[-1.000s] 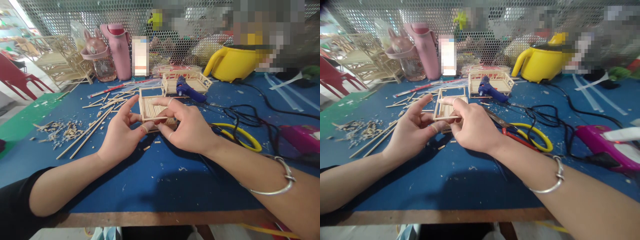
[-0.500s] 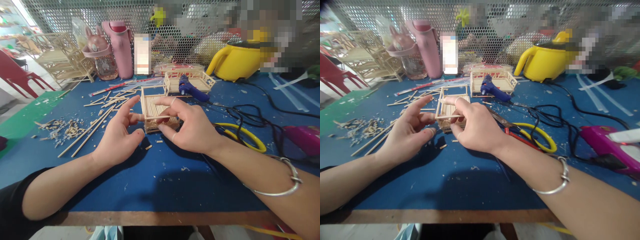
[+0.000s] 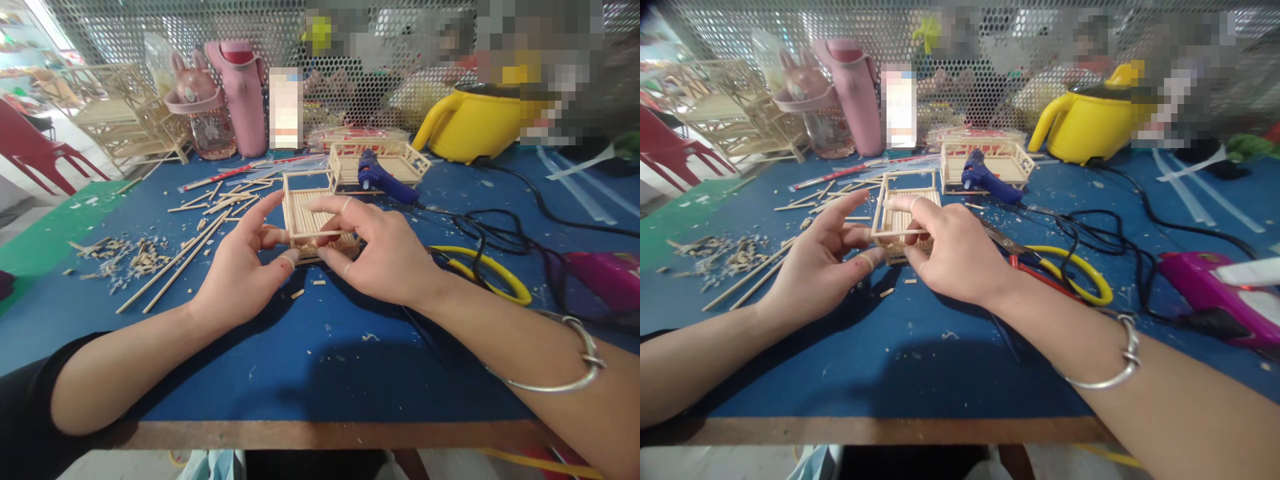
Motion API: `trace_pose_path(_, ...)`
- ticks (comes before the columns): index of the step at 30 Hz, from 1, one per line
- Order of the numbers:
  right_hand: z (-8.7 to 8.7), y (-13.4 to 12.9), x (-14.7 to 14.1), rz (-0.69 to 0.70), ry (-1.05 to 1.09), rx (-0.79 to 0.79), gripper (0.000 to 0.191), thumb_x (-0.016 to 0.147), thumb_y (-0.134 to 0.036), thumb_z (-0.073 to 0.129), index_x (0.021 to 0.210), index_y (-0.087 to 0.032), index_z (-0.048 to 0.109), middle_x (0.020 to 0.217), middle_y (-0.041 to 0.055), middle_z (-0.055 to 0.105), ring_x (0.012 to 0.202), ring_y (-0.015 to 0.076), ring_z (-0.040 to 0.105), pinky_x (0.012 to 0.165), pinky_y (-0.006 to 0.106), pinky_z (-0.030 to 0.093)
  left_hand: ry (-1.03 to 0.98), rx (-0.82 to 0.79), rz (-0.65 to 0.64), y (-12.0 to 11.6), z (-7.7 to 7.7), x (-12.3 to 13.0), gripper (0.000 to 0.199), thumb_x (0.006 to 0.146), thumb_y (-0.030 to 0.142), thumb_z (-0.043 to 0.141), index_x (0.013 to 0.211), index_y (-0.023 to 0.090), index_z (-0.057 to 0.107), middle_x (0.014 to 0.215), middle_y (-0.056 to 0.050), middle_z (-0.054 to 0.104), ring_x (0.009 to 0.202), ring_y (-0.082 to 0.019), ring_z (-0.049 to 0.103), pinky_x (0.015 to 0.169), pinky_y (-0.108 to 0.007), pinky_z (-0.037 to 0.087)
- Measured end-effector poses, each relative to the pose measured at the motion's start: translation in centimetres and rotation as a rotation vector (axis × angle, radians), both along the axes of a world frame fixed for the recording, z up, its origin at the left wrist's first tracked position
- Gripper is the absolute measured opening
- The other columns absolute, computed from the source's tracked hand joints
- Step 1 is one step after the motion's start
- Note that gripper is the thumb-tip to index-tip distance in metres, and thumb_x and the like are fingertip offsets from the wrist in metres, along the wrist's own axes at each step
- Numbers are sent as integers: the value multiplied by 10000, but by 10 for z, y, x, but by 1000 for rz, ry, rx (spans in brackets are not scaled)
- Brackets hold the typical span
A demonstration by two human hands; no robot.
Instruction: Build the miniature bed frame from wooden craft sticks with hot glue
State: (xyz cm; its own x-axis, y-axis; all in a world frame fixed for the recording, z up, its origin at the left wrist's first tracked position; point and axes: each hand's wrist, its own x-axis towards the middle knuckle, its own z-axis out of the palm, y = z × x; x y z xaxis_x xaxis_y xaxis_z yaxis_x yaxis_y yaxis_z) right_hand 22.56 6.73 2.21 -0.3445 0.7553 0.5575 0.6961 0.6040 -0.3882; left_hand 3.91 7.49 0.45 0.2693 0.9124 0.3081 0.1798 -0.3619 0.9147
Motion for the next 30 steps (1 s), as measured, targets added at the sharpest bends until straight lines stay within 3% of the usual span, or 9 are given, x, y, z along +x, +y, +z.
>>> trace_pose_path(7, -1, 2, 2, -21, -80, 57, 458, 742, -143, 616, 1194, -212, 586, 872, 11, 730, 800, 197, 651, 796, 332, 492, 50, 30, 16, 2, -1, 1, 718, 715, 107, 649, 1374, 215, 387, 759, 16, 607, 740, -146, 574, 734, -327, 470)
trace_pose_path(24, 0, 0, 0, -19, 3, -25, 490, 720, -115, 624, 1199, -213, 593, 827, 10, 724, 720, 179, 662, 687, 298, 504, 28, -48, 48, 1, 1, 8, 621, 750, 202, 671, 1328, 200, 443, 681, 36, 613, 536, -94, 442, 529, -253, 368)
trace_pose_path(27, 0, 1, 0, -26, -18, 31, 465, 713, -120, 622, 1168, -217, 624, 773, 2, 720, 755, 196, 663, 716, 314, 507, 73, -13, 75, 0, 0, 7, 602, 758, 211, 670, 1326, 210, 469, 619, 60, 570, 516, -86, 411, 527, -247, 360)
trace_pose_path(30, 0, 3, 0, 0, -35, 113, 417, 705, -106, 615, 1103, -219, 664, 751, -12, 724, 746, 190, 664, 839, 367, 491, 91, 3, 86, -1, 0, 7, 592, 759, 208, 671, 1320, 211, 483, 616, 61, 579, 516, -84, 414, 538, -245, 368)
